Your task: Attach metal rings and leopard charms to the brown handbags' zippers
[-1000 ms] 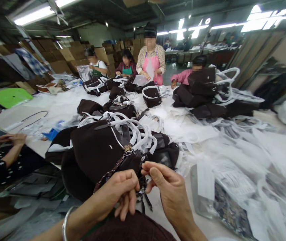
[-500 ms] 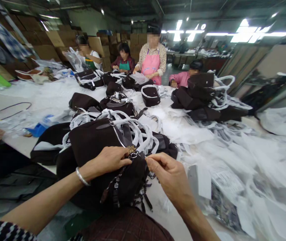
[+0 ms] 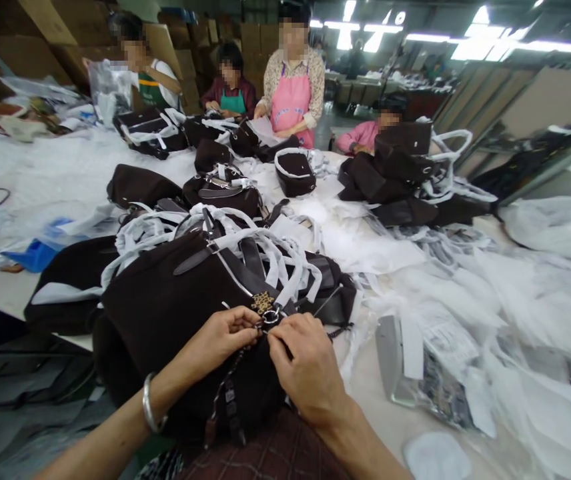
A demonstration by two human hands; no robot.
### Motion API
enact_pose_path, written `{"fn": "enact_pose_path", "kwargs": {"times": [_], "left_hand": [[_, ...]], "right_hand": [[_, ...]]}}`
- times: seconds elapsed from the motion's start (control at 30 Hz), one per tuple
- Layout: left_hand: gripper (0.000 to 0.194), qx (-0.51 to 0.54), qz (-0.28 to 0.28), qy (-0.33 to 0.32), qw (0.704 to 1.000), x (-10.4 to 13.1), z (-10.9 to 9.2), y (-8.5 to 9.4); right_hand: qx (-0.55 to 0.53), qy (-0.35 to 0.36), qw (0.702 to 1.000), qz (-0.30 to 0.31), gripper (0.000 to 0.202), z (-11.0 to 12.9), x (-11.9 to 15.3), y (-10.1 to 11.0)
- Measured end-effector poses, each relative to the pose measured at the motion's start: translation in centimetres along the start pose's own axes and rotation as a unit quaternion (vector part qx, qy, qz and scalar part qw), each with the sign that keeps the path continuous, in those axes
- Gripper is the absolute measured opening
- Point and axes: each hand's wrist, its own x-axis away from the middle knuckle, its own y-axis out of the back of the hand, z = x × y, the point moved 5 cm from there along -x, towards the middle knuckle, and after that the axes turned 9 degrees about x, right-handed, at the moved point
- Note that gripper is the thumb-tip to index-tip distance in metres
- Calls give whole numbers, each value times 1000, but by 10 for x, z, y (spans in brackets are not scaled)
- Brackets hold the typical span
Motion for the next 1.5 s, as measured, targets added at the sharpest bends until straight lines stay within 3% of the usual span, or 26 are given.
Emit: {"fn": "enact_pose_path", "kwargs": {"times": [0.27,0.6,0.77,0.87,0.97,1.13,1.4,1.5], "left_hand": [[18,58,0,1,998,6,4,3],[13,19,-10,-45,999,9,-6,5],[29,178,32,47,982,-6,15,4],[30,217,44,89,971,-14,27,-1],[28,184,51,64,979,-17,26,-2],[21,17,12,-29,999,-14,15,2],[23,-39,36,-14,998,-12,7,3],[22,-54,-15,-53,997,-9,-1,8]], "right_hand": [[127,2,991,44,20,7,-9,-25],[171,2,984,58,20,7,-13,-30],[146,-3,987,74,21,2,-9,-36],[137,-1,988,76,23,-2,-6,-38],[127,7,989,82,26,-4,-4,-39],[106,10,990,90,25,-7,-2,-37],[100,25,993,65,26,-2,-2,-36],[39,3,998,52,14,-5,-7,-26]]}}
